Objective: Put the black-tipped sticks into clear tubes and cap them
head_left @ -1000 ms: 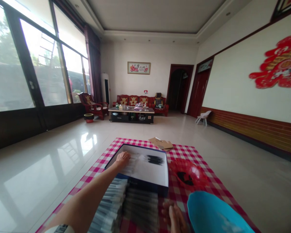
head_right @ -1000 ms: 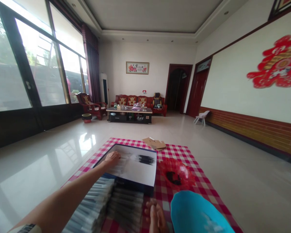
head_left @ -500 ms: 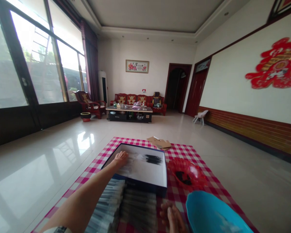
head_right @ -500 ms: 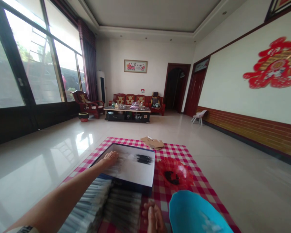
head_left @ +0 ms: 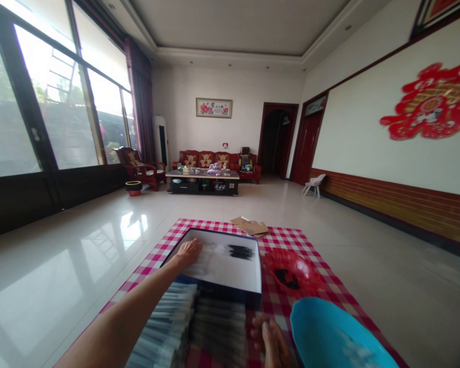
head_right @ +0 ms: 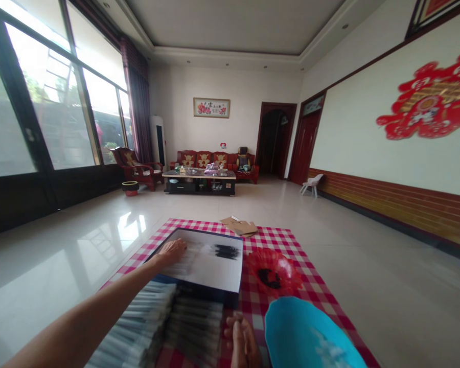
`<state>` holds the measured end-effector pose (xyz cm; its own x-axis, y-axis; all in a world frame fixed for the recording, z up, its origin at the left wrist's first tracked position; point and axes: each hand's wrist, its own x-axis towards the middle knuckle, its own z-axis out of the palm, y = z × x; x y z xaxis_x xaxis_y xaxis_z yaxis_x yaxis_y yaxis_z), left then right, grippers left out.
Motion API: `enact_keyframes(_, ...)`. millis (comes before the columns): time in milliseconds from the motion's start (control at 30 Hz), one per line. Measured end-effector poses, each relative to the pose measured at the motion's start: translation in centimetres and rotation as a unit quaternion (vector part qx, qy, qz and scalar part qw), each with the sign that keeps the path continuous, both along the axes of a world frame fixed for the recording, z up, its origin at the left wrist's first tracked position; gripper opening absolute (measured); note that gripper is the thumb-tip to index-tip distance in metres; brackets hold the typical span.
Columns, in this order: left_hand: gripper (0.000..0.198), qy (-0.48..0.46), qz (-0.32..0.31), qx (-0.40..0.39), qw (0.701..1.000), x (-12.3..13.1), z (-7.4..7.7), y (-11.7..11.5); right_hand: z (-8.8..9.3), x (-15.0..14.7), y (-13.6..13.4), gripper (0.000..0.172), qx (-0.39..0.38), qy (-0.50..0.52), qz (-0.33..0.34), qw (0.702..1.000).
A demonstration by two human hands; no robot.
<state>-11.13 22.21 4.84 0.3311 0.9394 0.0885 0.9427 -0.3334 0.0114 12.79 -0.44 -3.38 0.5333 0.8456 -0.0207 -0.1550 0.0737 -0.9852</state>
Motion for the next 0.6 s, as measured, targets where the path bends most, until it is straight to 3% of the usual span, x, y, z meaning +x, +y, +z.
enact_keyframes(100,0.030,-0.025,-0.014,0.017,0.999,0.8,1.2,-1.1,0.0,0.7,0.0,0.050,0.000,0.000,0.048,0.999)
enact_keyframes(200,0.027,-0.054,-0.047,0.033,0.997,2.1,2.5,-3.1,0.0,0.8,0.0,0.051,0.012,-0.024,0.031,0.999)
enact_keyframes(367,0.024,-0.129,-0.090,0.065,0.985,4.7,3.9,-8.6,0.1,0.0,-0.3,0.048,0.041,-0.041,0.041,0.997)
enact_keyframes(467,0.023,-0.184,-0.116,0.070,0.974,6.3,3.5,-12.4,0.6,-0.2,-0.7,0.043,0.060,-0.035,0.048,0.996)
enact_keyframes(567,0.037,-0.253,-0.155,0.063,0.953,7.6,1.5,-15.5,1.1,-0.3,-1.0,0.040,0.064,-0.035,0.061,0.995)
enact_keyframes(600,0.040,-0.326,-0.174,0.051,0.928,8.0,0.6,-16.3,1.3,-0.2,-1.0,0.041,0.062,-0.037,0.061,0.996)
